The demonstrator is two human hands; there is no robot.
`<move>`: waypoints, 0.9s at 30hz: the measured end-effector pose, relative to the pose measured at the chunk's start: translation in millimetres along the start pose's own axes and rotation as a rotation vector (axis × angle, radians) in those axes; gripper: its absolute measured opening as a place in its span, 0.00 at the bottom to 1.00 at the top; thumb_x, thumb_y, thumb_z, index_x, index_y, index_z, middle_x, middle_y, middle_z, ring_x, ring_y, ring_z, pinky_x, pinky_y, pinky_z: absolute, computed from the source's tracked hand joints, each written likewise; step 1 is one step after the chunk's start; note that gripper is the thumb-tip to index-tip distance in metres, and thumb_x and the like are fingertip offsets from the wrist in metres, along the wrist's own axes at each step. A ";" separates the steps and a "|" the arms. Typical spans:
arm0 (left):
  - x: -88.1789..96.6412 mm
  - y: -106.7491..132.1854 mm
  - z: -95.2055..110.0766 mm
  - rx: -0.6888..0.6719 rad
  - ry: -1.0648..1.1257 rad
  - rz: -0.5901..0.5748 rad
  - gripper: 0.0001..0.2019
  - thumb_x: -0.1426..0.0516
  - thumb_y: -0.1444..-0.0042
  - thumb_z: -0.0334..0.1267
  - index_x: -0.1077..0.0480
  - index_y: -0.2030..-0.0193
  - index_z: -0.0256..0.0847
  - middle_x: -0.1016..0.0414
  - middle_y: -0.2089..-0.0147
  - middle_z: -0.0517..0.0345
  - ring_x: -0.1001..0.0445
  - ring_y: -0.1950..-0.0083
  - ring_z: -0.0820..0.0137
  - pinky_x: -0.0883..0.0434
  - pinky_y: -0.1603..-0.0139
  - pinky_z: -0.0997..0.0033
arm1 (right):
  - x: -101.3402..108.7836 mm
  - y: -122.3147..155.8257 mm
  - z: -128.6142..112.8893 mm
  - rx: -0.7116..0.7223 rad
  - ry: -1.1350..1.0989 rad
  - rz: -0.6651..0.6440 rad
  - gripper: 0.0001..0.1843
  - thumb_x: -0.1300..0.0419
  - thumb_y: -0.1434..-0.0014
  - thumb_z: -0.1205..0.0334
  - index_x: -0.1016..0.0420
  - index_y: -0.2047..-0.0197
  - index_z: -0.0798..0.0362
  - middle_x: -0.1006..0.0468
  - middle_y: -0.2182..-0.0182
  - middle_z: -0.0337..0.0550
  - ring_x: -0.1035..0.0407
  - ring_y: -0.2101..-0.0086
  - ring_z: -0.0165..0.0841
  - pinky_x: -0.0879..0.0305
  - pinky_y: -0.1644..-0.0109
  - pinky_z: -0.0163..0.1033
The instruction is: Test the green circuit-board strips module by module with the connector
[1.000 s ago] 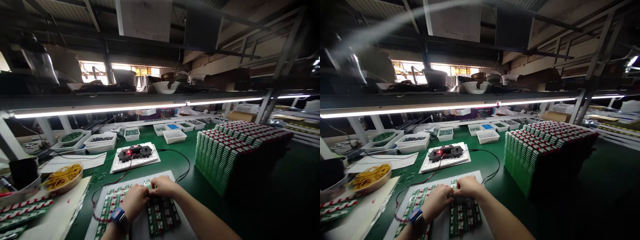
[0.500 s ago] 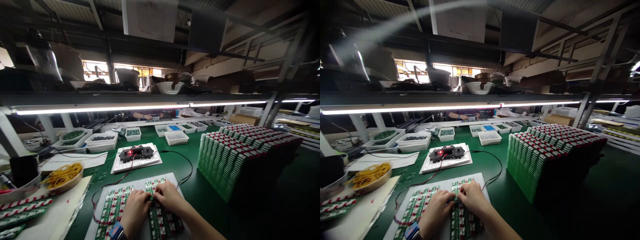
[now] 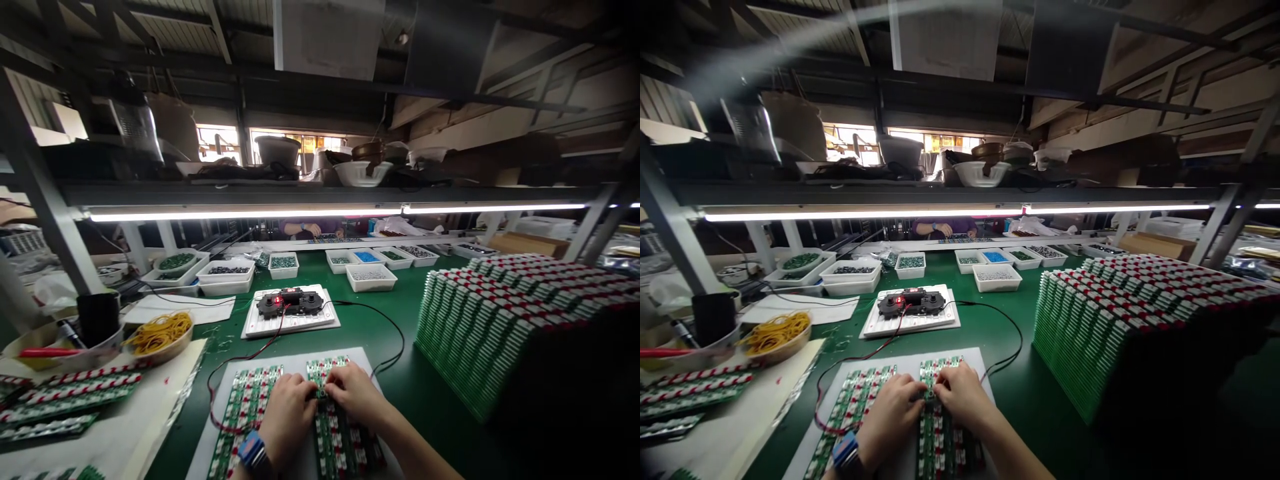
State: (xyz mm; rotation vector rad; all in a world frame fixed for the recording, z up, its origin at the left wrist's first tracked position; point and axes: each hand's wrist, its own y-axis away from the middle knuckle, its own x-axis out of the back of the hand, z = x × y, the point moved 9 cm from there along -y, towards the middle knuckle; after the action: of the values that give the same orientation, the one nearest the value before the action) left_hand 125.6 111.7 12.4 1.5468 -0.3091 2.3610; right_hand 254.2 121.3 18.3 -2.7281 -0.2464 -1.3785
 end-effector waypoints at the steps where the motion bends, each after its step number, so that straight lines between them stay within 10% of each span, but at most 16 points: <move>1: 0.6 -0.1 0.4 -0.002 0.000 0.005 0.11 0.45 0.40 0.35 0.24 0.53 0.46 0.24 0.55 0.55 0.31 0.49 0.62 0.38 0.45 0.65 | -0.4 -1.0 0.9 -0.002 -0.010 0.004 0.08 0.42 0.42 0.63 0.20 0.66 0.50 0.20 0.66 0.43 0.32 0.57 0.38 0.42 0.54 0.37; 17: 16.7 1.4 9.0 -0.109 0.071 0.101 0.08 0.41 0.42 0.33 0.21 0.57 0.44 0.22 0.60 0.55 0.30 0.52 0.62 0.35 0.48 0.65 | 1.2 -4.8 7.9 -0.022 -0.351 -0.025 0.04 0.37 0.50 0.68 0.20 0.72 0.55 0.23 0.76 0.36 0.31 0.71 0.30 0.41 0.67 0.31; 27: 10.8 6.7 11.6 -0.154 0.061 -0.040 0.08 0.39 0.46 0.33 0.22 0.60 0.46 0.22 0.61 0.58 0.30 0.52 0.63 0.35 0.49 0.67 | -13.3 -0.5 8.9 0.036 -0.413 -0.206 0.05 0.35 0.54 0.70 0.20 0.71 0.54 0.23 0.76 0.35 0.32 0.73 0.28 0.41 0.70 0.29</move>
State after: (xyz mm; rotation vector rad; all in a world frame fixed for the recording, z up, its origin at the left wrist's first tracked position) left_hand 129.0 103.0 26.9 1.3949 -0.4314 2.2901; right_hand 253.4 121.6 2.3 -2.9984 -0.5839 -0.8153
